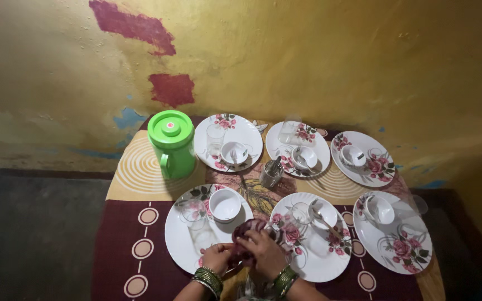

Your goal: The person wipes individual plates, bowls, cups, and glasses with a cloth, handling each item one at a time and placing them back on the table.

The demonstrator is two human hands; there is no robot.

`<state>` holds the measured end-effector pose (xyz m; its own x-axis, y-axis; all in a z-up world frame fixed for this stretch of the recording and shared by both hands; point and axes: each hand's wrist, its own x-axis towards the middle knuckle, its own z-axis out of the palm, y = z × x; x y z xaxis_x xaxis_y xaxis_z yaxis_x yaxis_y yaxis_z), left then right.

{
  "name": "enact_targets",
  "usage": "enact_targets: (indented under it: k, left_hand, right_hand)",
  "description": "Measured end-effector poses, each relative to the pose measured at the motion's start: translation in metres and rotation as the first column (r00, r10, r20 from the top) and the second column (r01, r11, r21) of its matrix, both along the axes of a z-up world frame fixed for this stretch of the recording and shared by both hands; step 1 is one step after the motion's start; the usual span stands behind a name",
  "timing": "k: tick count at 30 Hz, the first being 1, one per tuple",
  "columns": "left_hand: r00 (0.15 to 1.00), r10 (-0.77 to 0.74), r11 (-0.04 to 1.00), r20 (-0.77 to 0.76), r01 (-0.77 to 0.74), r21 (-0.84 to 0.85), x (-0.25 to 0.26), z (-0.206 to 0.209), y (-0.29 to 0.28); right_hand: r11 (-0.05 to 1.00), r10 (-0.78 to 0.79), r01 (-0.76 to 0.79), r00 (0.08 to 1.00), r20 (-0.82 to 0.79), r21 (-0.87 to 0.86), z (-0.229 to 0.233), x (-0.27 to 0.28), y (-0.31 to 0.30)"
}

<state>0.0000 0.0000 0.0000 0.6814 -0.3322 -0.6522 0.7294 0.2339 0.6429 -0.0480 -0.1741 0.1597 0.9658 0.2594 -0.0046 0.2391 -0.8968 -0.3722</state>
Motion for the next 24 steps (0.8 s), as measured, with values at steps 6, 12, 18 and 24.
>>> enact_targets:
  k: [6,12,18,24]
  left_hand:
    - [0.993,0.111,0.990,-0.047,-0.115,-0.085,0.009,0.003,-0.015]
    - [0.990,0.126,0.992,0.056,-0.126,-0.006,0.010,0.013,-0.011]
    - [0.991,0.131,0.987,0.026,-0.132,0.086,0.009,0.026,-0.014]
    - [0.989,0.098,0.989,0.113,-0.109,0.096,0.007,0.038,-0.003]
  right_hand:
    - [0.994,-0.041,0.063,0.972,0.230,-0.087,0.005,0.021,-0.011]
    - [0.997,-0.062,0.057,0.993,0.105,0.050,0.032,0.000,0.009]
    - [0.997,-0.061,0.071,0.971,0.231,-0.033,0.026,0.013,0.007]
    - [0.992,-0.120,0.122,0.988,0.093,-0.022,0.033,-0.002,0.020]
